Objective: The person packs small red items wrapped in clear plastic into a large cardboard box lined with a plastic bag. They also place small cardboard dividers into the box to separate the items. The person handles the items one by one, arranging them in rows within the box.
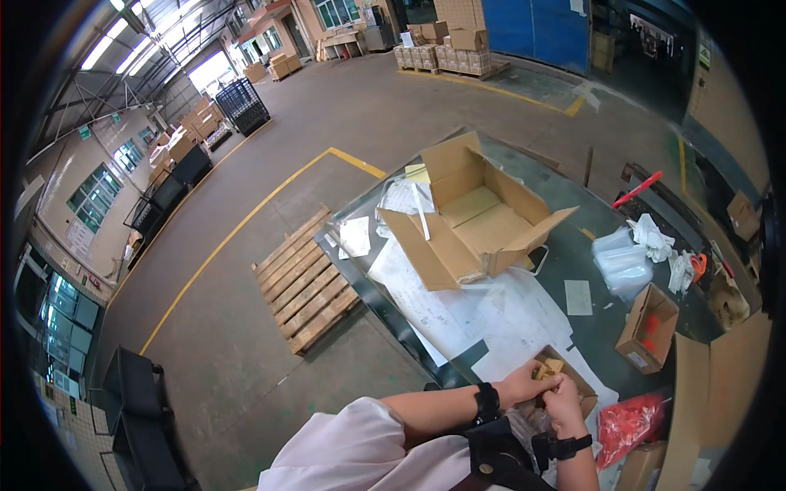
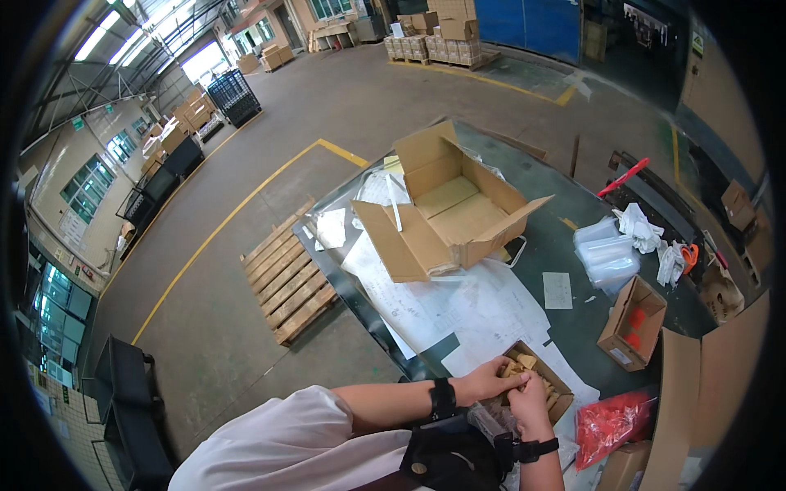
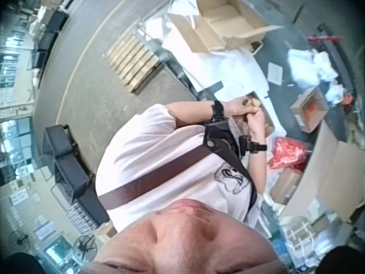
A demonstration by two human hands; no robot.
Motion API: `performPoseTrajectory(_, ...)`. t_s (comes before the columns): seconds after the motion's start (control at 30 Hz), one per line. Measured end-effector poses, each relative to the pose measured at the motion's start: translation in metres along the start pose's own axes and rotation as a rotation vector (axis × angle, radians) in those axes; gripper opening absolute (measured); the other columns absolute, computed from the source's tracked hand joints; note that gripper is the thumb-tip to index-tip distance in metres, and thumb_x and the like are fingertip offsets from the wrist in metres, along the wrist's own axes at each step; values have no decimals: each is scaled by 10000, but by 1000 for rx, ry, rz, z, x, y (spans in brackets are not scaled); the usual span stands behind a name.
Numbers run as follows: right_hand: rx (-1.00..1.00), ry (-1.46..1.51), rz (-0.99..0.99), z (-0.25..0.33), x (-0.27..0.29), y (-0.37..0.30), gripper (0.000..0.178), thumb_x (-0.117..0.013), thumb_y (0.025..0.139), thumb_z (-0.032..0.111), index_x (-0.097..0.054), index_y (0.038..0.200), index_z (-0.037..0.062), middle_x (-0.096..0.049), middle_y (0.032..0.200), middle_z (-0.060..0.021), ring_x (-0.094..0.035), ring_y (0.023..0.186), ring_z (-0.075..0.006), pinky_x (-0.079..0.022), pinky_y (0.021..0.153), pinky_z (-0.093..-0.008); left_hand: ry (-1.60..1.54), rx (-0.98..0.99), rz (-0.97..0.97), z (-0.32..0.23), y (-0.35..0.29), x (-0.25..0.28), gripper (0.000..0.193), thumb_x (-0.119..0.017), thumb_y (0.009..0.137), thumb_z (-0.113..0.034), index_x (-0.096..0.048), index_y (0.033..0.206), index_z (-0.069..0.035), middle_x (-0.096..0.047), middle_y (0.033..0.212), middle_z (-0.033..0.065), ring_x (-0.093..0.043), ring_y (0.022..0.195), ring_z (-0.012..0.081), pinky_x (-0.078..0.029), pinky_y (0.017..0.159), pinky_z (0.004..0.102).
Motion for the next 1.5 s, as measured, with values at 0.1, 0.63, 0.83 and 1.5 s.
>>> performPoseTrajectory(0.1, 56, 114, -92, 1, -4, -8, 293, -487, 833, -97, -563, 1109, -33, -618, 1033, -89, -597, 951, -165, -482, 825, -281, 3, -12, 6, -18, -20, 0, 594, -688, 870, -449, -493, 1264, -50, -625, 1000, 80, -588, 883, 142, -485, 726, 276)
performPoseTrajectory(0.63, 523, -400, -413, 138, -2, -72, 403, -494, 949, 146, -380, 1254, -93, -490, 1166, -290, -478, 1115, -448, -388, 958, -469, 391, -741, -18, -142, -62, -4, 283, -528, 983, -164, -483, 1221, -17, -539, 1089, 81, -504, 1034, 170, -436, 909, 311)
performPoseTrajectory(0.83, 454, -569, -400, 193, 50, -53, 503, -525, 856, 81, -362, 1318, -36, -510, 1148, -275, -502, 1110, -432, -413, 935, -455, -373, -412, 397, -189, -23, -55, 366, -574, 974, -263, -470, 1288, -107, -574, 1135, 49, -582, 1005, 143, -504, 845, 282)
performPoseTrajectory(1.5, 170, 603, -1479, -94, 67, -482, 543, -588, 915, 27, -385, 1418, 7, -518, 1329, -108, -502, 1209, -191, -396, 1018, -305, -125, 1047, 1326, 130, -218, -352, 339, -636, 898, -304, -513, 1198, -202, -598, 1093, 56, -623, 999, 262, -564, 645, 362)
Point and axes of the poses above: each hand's wrist, its own y-axis towards the middle knuckle, its own x-axis out of the back of the hand, z = x × y, the point moved 8 cm from there along y, towards the middle knuckle
